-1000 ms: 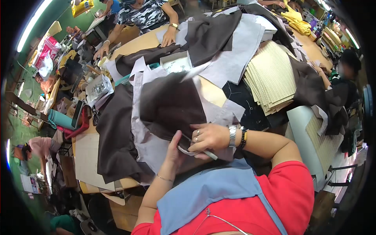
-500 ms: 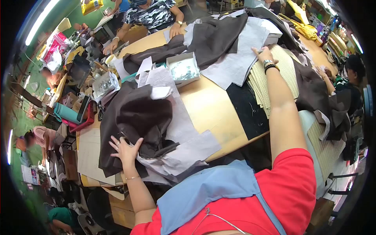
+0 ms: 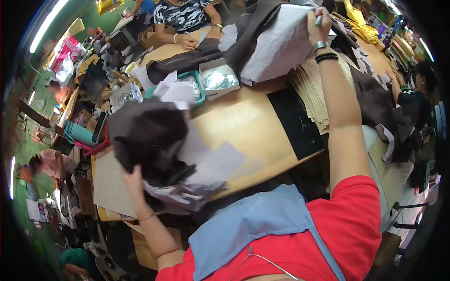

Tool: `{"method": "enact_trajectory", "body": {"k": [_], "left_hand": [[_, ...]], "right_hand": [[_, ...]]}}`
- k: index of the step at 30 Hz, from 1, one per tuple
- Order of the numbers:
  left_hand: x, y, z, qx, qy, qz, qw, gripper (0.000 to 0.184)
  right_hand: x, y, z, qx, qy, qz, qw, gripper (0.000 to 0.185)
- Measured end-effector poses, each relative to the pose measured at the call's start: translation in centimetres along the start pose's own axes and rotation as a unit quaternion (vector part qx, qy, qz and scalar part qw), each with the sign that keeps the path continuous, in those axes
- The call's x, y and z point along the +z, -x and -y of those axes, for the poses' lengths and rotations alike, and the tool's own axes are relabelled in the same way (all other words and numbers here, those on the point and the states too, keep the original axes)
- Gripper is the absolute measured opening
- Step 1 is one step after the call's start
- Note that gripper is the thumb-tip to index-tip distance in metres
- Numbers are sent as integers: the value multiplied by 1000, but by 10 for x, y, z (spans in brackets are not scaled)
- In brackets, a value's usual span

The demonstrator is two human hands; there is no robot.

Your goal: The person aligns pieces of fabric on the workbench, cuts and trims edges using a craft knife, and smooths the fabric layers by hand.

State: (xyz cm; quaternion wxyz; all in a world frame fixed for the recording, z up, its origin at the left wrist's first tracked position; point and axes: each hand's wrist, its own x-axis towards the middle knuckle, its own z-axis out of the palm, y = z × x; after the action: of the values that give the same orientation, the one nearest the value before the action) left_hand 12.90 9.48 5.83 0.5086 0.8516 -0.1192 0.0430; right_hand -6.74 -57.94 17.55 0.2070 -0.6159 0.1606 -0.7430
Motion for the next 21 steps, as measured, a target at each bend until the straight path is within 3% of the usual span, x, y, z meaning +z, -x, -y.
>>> {"method": "enact_trajectory", "body": {"k": [1,2,3,4,5,6,8,9,10,12,13,14,15,16,17,18,19,20,21], "left_hand": [[-26,-14,16,62,-12,-16,998,58],[-53,-30,27,41,-21,-36,998,59],[-73,-32,11,62,-85,-65,992,58],[-98,-43,15,26,-147,-50,988,62],[-116,-55,29,2,-213,-66,975,68],[-133,-68,48,-20,-277,-81,957,74],[-162,-95,140,-12,-334,-82,939,83],[-169,-102,164,-6,-362,-82,928,88],[-128,-62,72,-143,-456,-65,876,96],[-65,-36,28,-100,-515,-166,835,99],[-45,-40,36,61,-424,-115,896,100],[-20,-42,51,216,-314,-56,923,101],[23,-22,44,157,-51,75,983,94],[57,25,16,-77,309,212,924,89],[81,44,12,-134,465,327,812,93],[93,60,8,-182,509,335,772,89],[105,75,4,-231,549,338,729,84],[109,77,13,-236,506,314,768,69],[114,80,23,-244,458,291,804,53]], "right_hand": [[-3,-19,-25,28,-79,-10,996,15],[-5,-30,-40,58,-158,-22,985,13],[-6,-30,-6,97,-99,-35,990,18],[-7,-29,33,135,-39,-48,989,35],[-16,-45,12,-161,307,-11,938,36],[-19,-37,83,-67,157,67,983,26],[3,-25,105,12,82,138,987,22],[16,-1,110,-106,109,126,980,15],[29,38,114,-224,137,111,959,10],[48,90,182,-175,-68,248,951,9],[53,120,214,-132,-173,322,921,10],[56,156,246,-96,-263,402,872,12],[57,187,265,-27,-327,467,821,8],[51,220,283,75,-386,553,735,7],[43,248,297,202,-425,636,612,9],[38,275,307,284,-424,696,505,13],[36,304,306,162,-437,697,544,13],[28,313,310,36,-454,646,612,13],[18,316,307,-7,-426,645,634,15]]}}
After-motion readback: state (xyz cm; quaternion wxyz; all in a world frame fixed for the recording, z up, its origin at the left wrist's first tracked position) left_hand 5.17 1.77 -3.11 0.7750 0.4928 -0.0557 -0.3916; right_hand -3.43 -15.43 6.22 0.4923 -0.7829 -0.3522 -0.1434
